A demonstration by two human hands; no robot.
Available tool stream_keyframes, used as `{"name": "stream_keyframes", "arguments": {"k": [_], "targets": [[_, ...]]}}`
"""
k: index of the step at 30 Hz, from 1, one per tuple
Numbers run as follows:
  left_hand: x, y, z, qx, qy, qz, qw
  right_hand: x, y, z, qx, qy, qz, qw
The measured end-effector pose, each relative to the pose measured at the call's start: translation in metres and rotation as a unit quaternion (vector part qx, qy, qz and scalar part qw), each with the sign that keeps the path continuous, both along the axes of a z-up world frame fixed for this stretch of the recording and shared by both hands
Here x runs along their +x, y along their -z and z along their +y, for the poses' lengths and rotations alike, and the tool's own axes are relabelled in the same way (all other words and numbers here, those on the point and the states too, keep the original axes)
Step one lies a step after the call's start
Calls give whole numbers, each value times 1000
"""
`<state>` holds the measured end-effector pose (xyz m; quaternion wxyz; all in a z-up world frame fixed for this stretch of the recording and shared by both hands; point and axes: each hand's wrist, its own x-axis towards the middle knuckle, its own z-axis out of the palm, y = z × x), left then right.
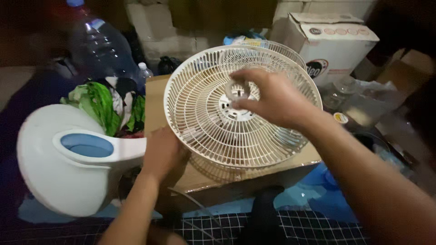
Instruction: The person assembles a table fan by attaching the front grille to the base, then mounting the blue fan blade onto the motor shaft and securing it with a nut. The person handles the fan base, grille, blade, and nut by hand.
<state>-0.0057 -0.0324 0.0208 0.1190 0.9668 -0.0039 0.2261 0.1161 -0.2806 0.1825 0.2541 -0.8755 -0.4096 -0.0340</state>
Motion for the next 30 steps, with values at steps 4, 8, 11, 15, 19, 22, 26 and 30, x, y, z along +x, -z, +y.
{"name": "stream_keyframes", "arguments": {"k": [4, 8, 11, 15, 19, 22, 26, 30], "targets": [[11, 0, 16, -242, -23, 83, 966, 8, 13, 12, -35, -25, -10, 999], [11, 1, 34, -465, -121, 124, 868, 9, 23, 10, 12, -47, -7, 999], [11, -8, 43, -383, -81, -55, 918, 8, 26, 11, 39, 34, 43, 998], [5, -42, 27, -443, -55, -214, 869, 11, 31, 9, 27, 33, 34, 999], [0, -102, -8, -334, 30, -217, 917, 25, 38, 5, 49, 22, 21, 998], [23, -130, -39, -220, 64, 23, 973, 23, 43, 5, 44, 25, 29, 998], [61, -135, -68, -9, -7, 277, 961, 25, 40, 1, 26, 21, 29, 999], [75, -114, -62, -15, 0, 295, 955, 25, 42, -6, 20, 4, 42, 999]]}}
